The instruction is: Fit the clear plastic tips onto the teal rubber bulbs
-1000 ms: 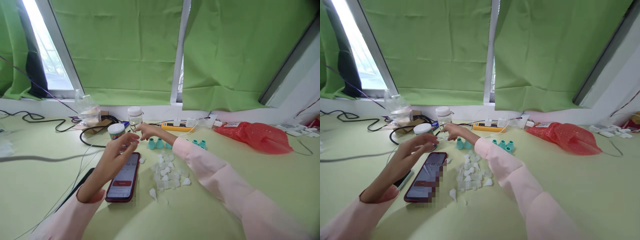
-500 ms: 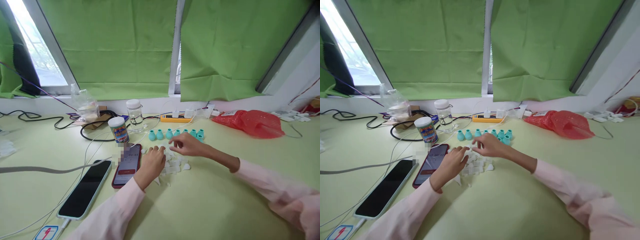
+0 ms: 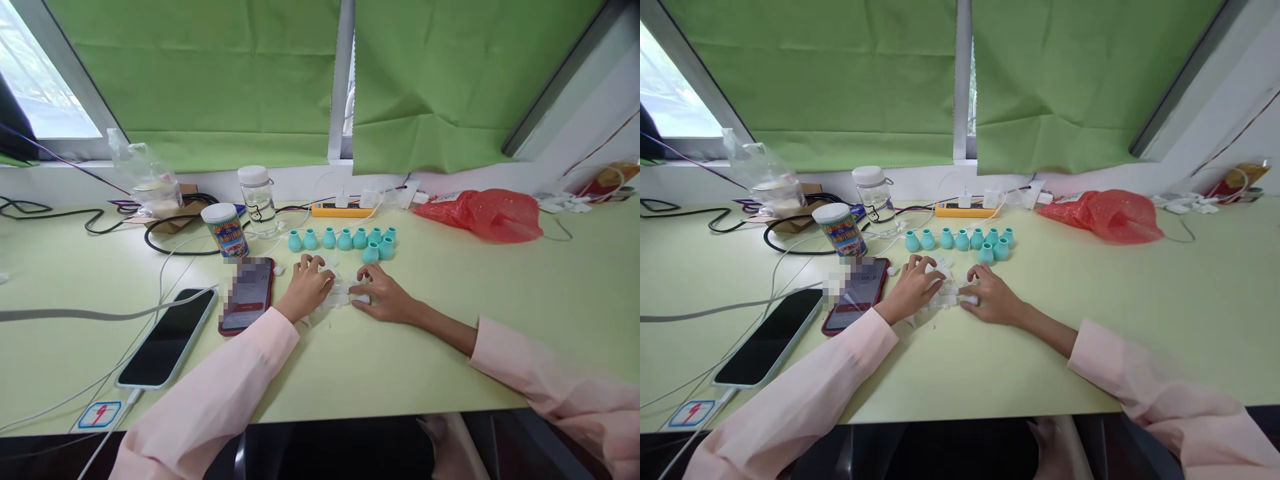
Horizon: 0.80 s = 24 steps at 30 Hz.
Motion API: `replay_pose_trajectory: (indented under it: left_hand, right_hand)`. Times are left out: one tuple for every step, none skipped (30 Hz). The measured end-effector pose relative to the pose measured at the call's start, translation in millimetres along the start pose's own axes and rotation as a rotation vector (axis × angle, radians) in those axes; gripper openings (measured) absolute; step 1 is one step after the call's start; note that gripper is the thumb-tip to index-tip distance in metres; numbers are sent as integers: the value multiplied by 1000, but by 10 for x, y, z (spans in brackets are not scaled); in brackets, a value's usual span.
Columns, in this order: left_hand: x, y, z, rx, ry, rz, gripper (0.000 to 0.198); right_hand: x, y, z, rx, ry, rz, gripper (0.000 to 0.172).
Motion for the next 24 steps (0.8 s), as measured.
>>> replay_pose_trajectory:
  left_hand:
    - [-5, 0, 3, -10, 17, -1, 26]
    - [-11, 1, 2, -19, 39, -1, 25]
    - [-19, 1, -2, -25, 59, 0, 24]
    - [-27, 3, -8, -30, 75, 1, 24]
    - [-34, 7, -14, -37, 84, 0, 23]
    - [-40, 11, -21, -47, 87, -3, 23]
    - [-44, 15, -27, -57, 81, -9, 22]
    - [-46, 19, -33, -68, 70, -14, 21]
    - [-47, 22, -37, -78, 54, -18, 20]
    - [-46, 23, -39, -86, 39, -22, 19]
    - [-45, 22, -39, -92, 26, -23, 19]
    - [-42, 18, -33, -98, 15, -22, 19]
    - [-38, 13, -21, -105, 4, -18, 19]
    - [-33, 7, -1, -114, -9, -13, 19]
    - [-27, 3, 29, -127, -25, -6, 20]
    - [-21, 0, 67, -144, -37, 0, 21]
    - [-15, 0, 108, -170, -33, 1, 22]
    - [-10, 3, 150, -198, -15, -5, 22]
    - [-7, 6, 187, -231, 36, -23, 21]
    - [-8, 10, 217, -259, 107, -51, 19]
    - [-13, 15, 241, -274, 170, -79, 17]
    - [-21, 20, 255, -285, 238, -107, 15]
    - [-31, 24, 259, -288, 301, -128, 14]
    - [-40, 28, 254, -287, 353, -141, 14]
  right_hand:
    - [-5, 7, -4, -1, -6, -2, 17]
    - [-12, 14, -10, -3, -17, -10, 15]
    - [-18, 20, -19, -4, -31, -21, 15]
    - [-21, 25, -29, -5, -48, -30, 15]
    - [-22, 27, -38, -4, -70, -41, 15]
    - [-21, 26, -46, -2, -101, -56, 15]
    - [-19, 22, -51, -1, -140, -77, 15]
    - [-17, 14, -53, 1, -183, -102, 15]
    - [-14, 3, -54, 4, -227, -131, 15]
    - [-11, -6, -54, 7, -264, -158, 14]
    - [-7, -13, -54, 11, -286, -177, 14]
    - [-3, -14, -53, 15, -294, -186, 13]
    - [0, -8, -48, 17, -300, -190, 12]
    - [2, 7, -37, 17, -310, -189, 12]
    - [3, 33, -21, 17, -322, -181, 11]
    - [5, 71, -2, 22, -332, -161, 11]
    - [9, 120, 17, 33, -331, -128, 13]
    - [15, 178, 33, 50, -308, -83, 17]
    - [24, 241, 40, 69, -256, -28, 21]
    - [34, 302, 39, 83, -185, 29, 25]
    - [41, 355, 31, 88, -111, 77, 28]
    - [47, 393, 18, 84, -44, 109, 28]
    - [49, 416, 1, 72, 7, 129, 27]
    - [50, 424, -15, 57, 34, 136, 24]
Point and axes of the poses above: each hand's wrist, its own x-axis towards the middle knuckle, its own z-axis out of the back of the hand, y = z × x, the point moved 2 cm from there along x, towards the middle knuckle, and after that the axes turned 12 degrees about z, right-handed, at the moved point
